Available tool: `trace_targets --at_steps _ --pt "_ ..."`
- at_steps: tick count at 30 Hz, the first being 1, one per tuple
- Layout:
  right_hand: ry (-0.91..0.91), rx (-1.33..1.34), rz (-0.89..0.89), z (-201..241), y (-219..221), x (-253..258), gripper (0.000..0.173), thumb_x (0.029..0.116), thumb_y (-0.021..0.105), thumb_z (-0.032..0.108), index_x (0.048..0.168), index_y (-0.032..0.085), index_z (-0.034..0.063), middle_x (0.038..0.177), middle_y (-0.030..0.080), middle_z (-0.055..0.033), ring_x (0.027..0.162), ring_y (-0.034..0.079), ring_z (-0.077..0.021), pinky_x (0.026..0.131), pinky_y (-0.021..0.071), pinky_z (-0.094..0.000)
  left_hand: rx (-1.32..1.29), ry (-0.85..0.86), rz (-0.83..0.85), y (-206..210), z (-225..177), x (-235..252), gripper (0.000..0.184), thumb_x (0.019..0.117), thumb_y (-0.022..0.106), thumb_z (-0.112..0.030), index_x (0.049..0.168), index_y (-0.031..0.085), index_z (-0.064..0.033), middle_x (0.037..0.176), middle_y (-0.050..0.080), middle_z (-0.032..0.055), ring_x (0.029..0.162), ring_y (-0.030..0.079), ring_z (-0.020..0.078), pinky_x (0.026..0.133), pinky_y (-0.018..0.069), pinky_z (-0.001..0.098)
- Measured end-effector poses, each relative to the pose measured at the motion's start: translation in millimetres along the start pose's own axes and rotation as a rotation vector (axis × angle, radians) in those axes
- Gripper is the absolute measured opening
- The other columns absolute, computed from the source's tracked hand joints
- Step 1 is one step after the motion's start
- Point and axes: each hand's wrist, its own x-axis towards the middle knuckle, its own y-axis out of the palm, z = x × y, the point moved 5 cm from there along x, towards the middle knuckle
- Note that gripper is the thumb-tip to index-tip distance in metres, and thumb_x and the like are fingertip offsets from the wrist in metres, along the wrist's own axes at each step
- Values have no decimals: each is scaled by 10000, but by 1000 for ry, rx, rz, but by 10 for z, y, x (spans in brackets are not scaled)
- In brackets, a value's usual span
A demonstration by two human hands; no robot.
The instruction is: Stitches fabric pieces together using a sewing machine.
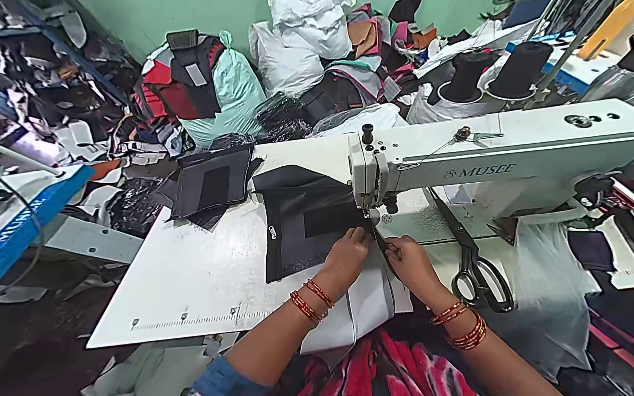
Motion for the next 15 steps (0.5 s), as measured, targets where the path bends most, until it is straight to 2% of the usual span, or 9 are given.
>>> trace_targets --at_steps 2,4,6,10,15 --pt "-32 -20 43 28 28 -18 345 998 537 31 1322 650 -11 1118 664 -221 956 664 -286 893 532 -384 -107 -102 45 -50 17 13 360 990 489 26 1310 652 53 1332 606 265 1265 582 402 1048 494 456" --pt "-50 -11 61 21 26 -20 349 993 538 30 1322 646 -14 1104 670 -215 941 663 -283 881 530 -386 -166 -121 -3 -46 41 6 362 973 500 33 1293 669 49 1305 622 264 1246 595 394 1059 487 446" --pt "-58 29 73 -1 25 -4 345 990 554 36 1319 640 -21 1099 679 -209 938 666 -274 879 530 -382 -168 -84 -105 -3 59 -24 350 945 527 49 1250 698 51 1239 652 269 1181 631 406 1010 521 458" --pt "-70 86 104 -4 59 11 354 990 568 45 1331 627 -32 1104 676 -209 931 667 -260 866 534 -364 -75 52 -321 125 57 -90 310 884 582 87 1151 737 67 1087 693 275 1026 698 427 829 598 482" --pt "-84 154 146 -23 46 29 346 987 576 40 1320 631 -36 1109 675 -202 919 662 -226 854 534 -333 12 144 -384 168 60 -107 308 845 617 102 1118 751 56 1011 706 248 944 718 407 741 612 462"
